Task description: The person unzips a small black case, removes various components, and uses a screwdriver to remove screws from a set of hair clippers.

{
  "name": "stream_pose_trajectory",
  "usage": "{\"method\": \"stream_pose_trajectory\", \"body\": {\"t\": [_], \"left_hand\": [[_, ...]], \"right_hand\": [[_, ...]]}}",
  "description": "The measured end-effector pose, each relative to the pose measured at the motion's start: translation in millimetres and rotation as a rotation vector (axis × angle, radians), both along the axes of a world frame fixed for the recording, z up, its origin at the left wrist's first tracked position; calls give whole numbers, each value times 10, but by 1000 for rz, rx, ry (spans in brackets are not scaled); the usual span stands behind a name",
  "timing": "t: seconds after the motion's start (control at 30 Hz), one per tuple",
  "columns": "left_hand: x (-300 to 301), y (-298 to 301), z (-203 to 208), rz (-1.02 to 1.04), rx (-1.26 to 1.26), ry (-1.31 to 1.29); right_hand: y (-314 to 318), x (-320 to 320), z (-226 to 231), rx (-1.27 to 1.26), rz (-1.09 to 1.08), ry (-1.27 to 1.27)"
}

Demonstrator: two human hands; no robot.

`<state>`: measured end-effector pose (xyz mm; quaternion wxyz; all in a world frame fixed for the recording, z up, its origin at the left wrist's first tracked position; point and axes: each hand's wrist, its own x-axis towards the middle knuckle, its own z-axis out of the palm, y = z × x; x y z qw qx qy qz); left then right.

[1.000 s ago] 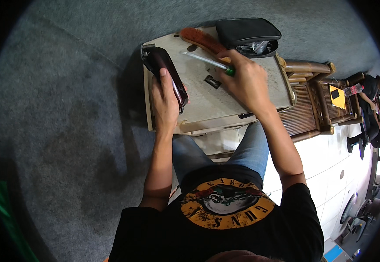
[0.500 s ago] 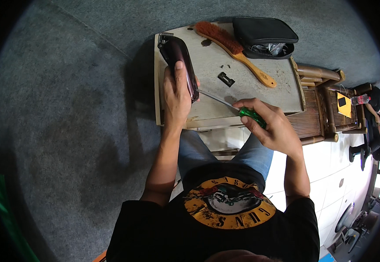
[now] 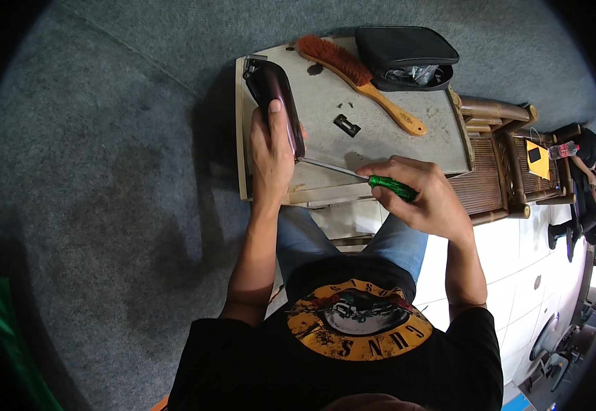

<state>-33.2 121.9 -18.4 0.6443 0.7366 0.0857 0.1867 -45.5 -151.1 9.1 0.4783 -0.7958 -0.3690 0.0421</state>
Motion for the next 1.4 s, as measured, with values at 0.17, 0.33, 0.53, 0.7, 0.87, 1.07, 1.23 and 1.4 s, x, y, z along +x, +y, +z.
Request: {"method": "stream_pose_trajectory", "body": {"t": [0.17,0.33,0.53,0.7,0.87,1.07,1.23,1.4], "left_hand": [[-24,1,35,-41,-11,7],[-19,52,-21,-126,-105,-18],[11,100,-115,-134,-147,-34],[31,74,-98,-88,-23,-28],[-19,-11,29,-32,75,7],[20,0,2,-32,47,4],[31,36,-91,-38,-18,1],[-6,-35,13,-96,-149,-44]], "right_hand": [[-11,64,244,-66,80,152],[-42,241,273,1,194,402],[-42,327,442,-14,204,793],[-72,380,414,-6,241,855],[47,232,462,-78,173,377],[103,4,545,-406,55,-553],[153,-67,684,-599,-84,-662],[120,9,721,-558,-52,-554]]}}
